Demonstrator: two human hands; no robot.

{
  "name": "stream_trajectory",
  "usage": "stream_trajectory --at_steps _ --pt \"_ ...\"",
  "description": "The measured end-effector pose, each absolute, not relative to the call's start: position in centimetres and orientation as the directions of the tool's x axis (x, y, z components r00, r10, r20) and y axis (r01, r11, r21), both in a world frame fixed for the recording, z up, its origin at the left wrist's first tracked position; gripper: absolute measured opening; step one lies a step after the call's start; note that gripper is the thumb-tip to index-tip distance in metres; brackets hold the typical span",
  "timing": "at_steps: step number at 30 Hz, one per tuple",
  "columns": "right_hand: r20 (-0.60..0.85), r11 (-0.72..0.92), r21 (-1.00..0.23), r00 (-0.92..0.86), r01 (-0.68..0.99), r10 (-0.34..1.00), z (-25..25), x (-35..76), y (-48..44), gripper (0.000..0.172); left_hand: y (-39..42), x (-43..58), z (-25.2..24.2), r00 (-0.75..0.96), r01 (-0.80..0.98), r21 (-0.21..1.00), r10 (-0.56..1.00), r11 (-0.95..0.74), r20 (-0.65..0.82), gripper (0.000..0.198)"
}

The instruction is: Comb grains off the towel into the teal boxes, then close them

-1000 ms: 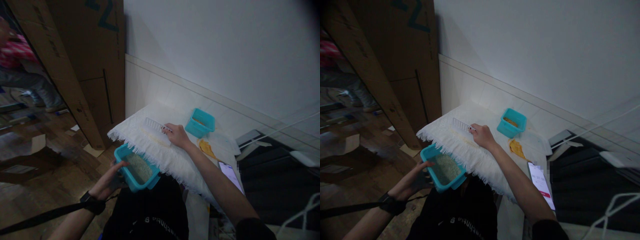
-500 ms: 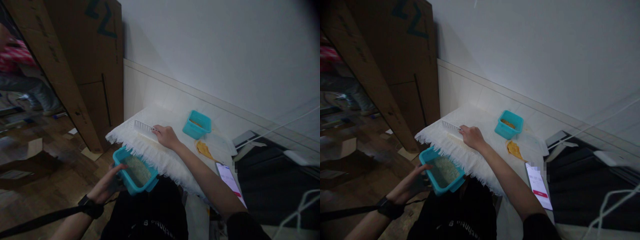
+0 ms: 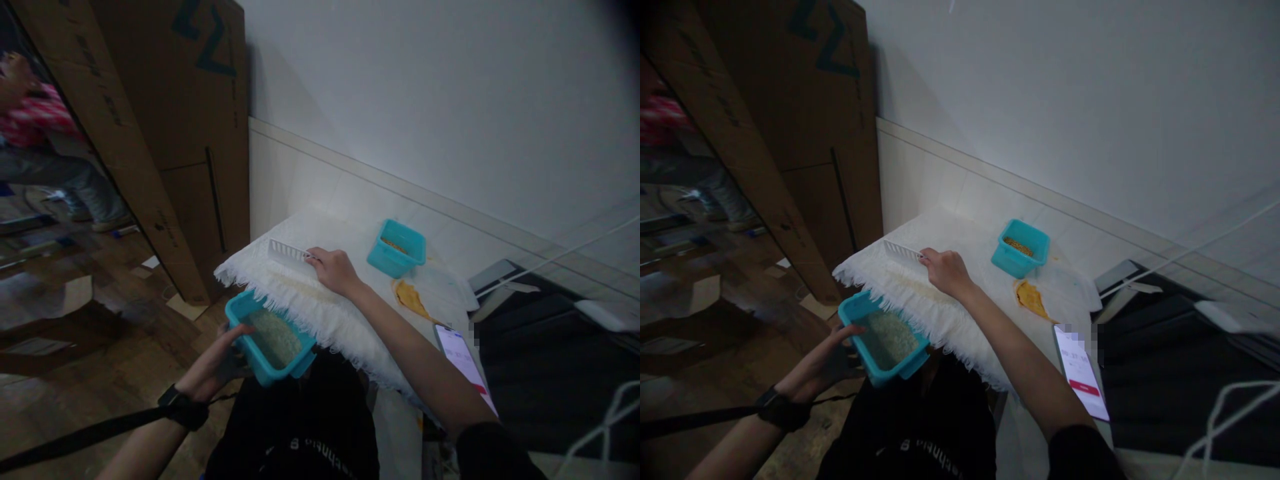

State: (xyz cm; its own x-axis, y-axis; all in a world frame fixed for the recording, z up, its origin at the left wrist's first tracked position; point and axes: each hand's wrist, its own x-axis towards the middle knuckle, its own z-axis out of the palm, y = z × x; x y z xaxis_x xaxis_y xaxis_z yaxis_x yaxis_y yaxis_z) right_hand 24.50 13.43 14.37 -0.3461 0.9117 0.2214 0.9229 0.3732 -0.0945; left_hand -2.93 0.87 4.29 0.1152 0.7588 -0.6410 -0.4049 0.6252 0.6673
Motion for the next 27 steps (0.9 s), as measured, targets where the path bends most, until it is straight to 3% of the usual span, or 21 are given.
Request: stream_trajectory --at_steps 8,12,18,27 --pt "0.182 0.472 -0.084 -0.452 0.878 0.873 14.3 24.3 12.2 0.033 1.8 -4.3 3.8 0.066 -0.392 0.698 0.775 0.599 -0.628 0.079" --pt "0.216 0.48 -0.11 -0.451 0.87 0.866 14.3 24.3 12.4 0.031 1.9 -4.8 3.7 0.075 -0.38 0.735 0.811 0.561 -0.58 0.064" --pt "0.235 0.488 -0.141 -0.45 0.862 0.862 13.6 22.8 13.7 0.033 2.4 -5.0 4.8 0.032 -0.389 0.706 0.775 0.592 -0.632 0.077" --pt "0.251 0.562 -0.18 -0.515 0.807 0.82 12.6 23.5 11.4 0.031 2.4 -5.9 3.6 0.054 -0.399 0.721 0.8 0.567 -0.598 0.066"
